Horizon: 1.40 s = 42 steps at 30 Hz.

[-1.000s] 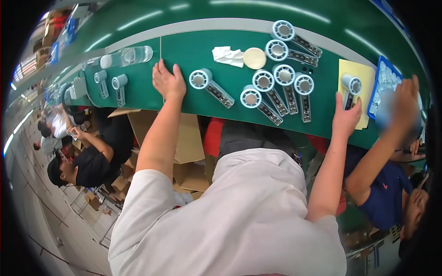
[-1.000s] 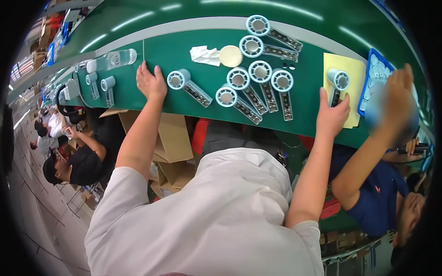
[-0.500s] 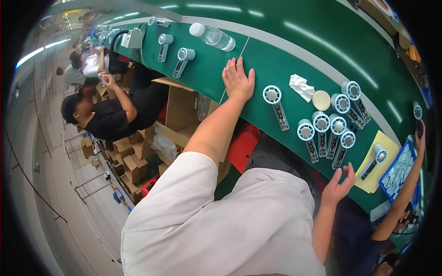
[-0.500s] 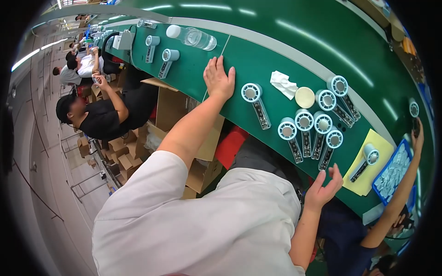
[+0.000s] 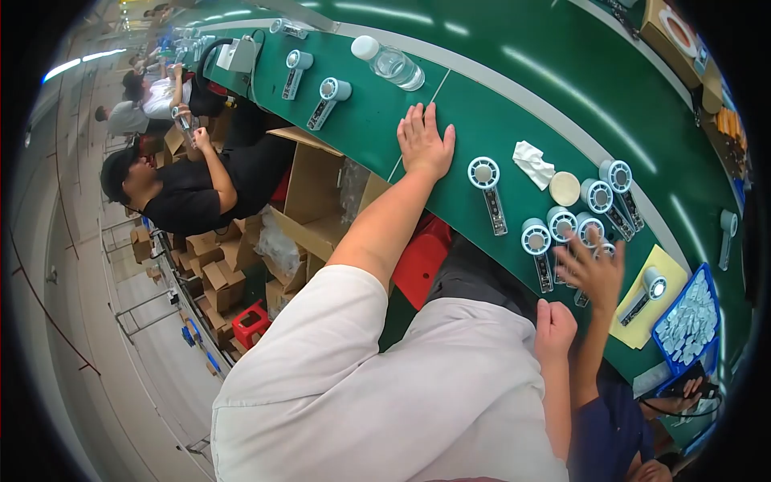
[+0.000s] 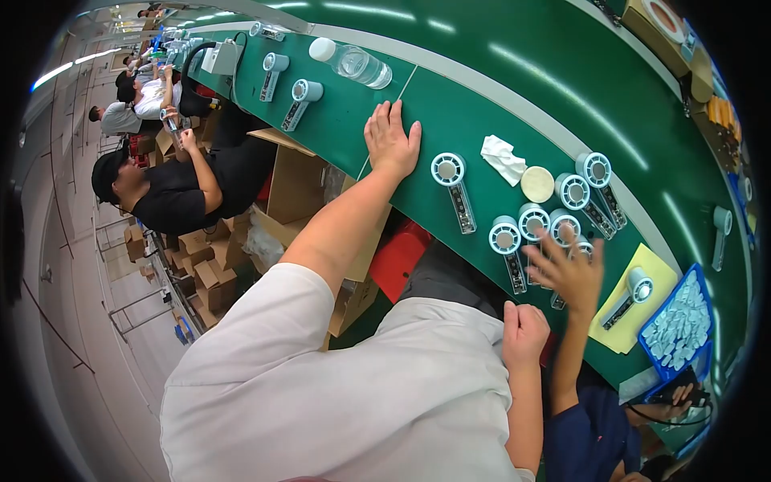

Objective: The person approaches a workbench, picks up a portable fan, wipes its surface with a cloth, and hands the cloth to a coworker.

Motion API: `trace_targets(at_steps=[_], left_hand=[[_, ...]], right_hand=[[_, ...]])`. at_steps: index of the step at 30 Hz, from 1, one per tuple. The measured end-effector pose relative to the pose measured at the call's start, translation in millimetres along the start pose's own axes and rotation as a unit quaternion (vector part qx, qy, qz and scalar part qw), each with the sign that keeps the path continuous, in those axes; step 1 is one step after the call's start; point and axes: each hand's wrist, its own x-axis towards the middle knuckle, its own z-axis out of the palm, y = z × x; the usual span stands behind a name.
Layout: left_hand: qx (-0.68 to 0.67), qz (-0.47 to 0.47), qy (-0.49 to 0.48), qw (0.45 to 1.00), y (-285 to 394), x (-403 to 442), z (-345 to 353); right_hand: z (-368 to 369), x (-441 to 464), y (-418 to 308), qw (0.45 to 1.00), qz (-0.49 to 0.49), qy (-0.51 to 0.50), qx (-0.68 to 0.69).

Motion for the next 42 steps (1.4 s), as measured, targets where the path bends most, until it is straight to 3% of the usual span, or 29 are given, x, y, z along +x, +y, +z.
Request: trace_targets(at_steps=[5,7,20,33,37,40,42], left_hand=[[0.051,0.023,0.004,0.998,0,4,3],[0.082,0.046,0.051,0.994,-7,2,16],[0.014,0.028,0.029,0.999,-1,-1,2],[0.043,0.036,0.062,0.997,-6,2,15],[0.071,0.027,0.007,0.997,-4,6,10],[0.024,0.027,0.056,0.998,-1,1,7],[0.016,0.014,0.034,0.999,4,1,1]], right_hand=[[-1,0,-10,0.999,0.018,-0.039,-0.032],[-3,1,-14,0.997,0.030,-0.059,-0.038],[-5,-9,-7,0.996,0.050,-0.061,-0.047],[-4,-8,-11,0.998,0.041,-0.042,-0.036],[-3,-1,-15,0.996,0.046,-0.049,-0.065],[2,11,-29,0.997,0.073,-0.022,-0.004],[6,23,-40,0.998,0.060,-0.034,-0.001]])
